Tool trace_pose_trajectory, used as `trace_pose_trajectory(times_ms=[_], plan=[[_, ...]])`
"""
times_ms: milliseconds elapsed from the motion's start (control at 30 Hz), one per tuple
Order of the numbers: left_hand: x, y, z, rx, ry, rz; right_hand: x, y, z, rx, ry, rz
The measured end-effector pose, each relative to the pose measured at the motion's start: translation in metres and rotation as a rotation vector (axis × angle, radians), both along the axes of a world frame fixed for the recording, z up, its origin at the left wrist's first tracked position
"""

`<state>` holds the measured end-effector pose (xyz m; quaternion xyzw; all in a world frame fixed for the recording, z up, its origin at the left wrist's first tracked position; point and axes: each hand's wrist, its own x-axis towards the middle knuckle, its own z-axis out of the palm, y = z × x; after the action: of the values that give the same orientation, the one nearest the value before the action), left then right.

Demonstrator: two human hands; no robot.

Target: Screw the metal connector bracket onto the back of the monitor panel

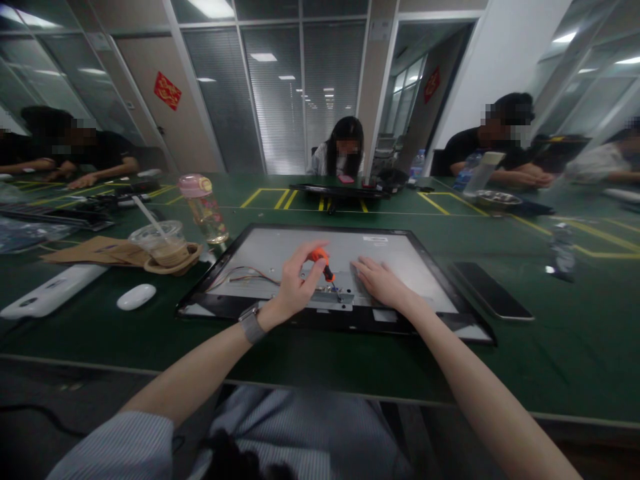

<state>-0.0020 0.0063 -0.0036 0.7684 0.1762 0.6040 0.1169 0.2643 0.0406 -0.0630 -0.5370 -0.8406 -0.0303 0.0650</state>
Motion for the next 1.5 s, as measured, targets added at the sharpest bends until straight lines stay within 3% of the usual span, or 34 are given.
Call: trace_pose_trajectory(times_ms=[500,1100,1500], plan=[[-0.0003,0.0006,-0.0036,-0.06,0.011,-0.016,0.0001,-0.001,0.0004,-0.022,0.009,-0.005],[-0.0027,0.0005,0.0024,0.063,-0.03,0.08,-0.0026,-0.0025,0.0034,-0.035,0.002,-0.015],[-0.0025,-0.0002,0.0003,0.033,-0.028,0.099,-0.0022,-0.0023,0.002,-0.036,0.013,-0.03]])
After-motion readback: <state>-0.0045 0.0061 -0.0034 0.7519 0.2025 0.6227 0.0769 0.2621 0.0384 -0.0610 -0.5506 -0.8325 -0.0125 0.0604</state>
